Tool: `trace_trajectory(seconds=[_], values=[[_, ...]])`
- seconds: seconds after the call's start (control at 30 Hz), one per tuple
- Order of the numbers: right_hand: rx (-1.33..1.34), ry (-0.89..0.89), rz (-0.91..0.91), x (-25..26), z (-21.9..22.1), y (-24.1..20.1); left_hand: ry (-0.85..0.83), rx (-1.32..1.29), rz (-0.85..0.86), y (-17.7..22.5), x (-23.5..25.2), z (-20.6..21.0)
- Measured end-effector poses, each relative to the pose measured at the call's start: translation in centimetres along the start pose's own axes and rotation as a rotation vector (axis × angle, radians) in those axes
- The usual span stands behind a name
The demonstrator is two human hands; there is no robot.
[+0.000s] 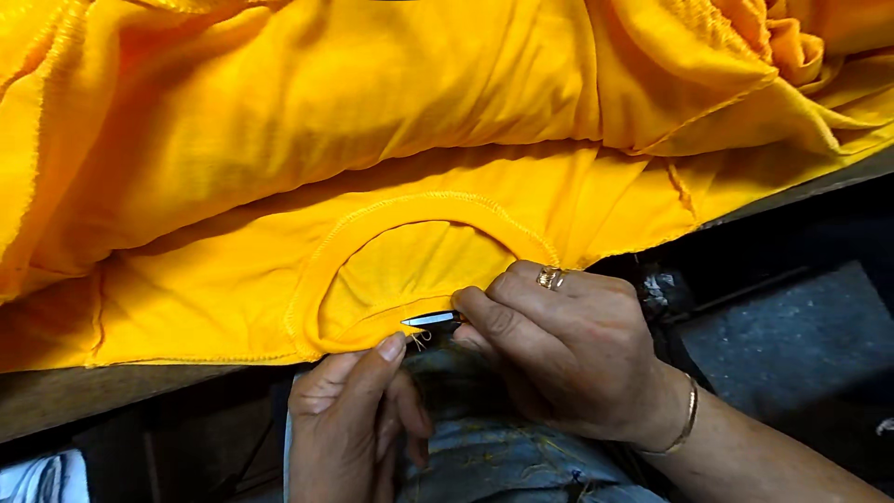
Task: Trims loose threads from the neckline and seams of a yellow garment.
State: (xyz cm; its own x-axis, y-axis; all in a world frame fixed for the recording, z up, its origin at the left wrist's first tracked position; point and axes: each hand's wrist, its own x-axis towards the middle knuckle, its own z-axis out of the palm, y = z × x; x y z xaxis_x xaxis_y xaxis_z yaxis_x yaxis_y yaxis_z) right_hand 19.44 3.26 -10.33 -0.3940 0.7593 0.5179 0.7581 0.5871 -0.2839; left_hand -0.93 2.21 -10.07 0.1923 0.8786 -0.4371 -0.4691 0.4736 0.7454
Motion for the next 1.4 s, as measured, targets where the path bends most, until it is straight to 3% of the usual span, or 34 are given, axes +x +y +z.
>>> trace_trajectory(seconds=[0.23,0.57,0.8,0.97,1.13,1.4], values=[[0.277,-0.127,0.026,-1.1,-1.8,0.6,-0.030,-0.050,-0.029,0.0,0.1,-0.1],[0.666,-0.185,0.428,-3.7,-2.2,-0.5,0.058,0.087,-0.007,0.0,0.0,0.1],[0.706,-0.184,0.526,-3.5,-1.6,-0.8,-0.050,-0.005,-0.014,-0.1,0.0,-0.5],[0.735,-0.162,0.544,-3.3,-1.8,-0.7,-0.025,0.005,-0.026,-0.3,0.6,0.0],[0.714,-0.170,0.544,-3.6,-1.6,-0.6,-0.154,-0.157,-0.104,0.2,0.6,-0.8],[0.701,-0.160,0.542,-3.7,-1.4,-0.6,-0.061,-0.128,-0.114,0.2,0.6,-0.1]])
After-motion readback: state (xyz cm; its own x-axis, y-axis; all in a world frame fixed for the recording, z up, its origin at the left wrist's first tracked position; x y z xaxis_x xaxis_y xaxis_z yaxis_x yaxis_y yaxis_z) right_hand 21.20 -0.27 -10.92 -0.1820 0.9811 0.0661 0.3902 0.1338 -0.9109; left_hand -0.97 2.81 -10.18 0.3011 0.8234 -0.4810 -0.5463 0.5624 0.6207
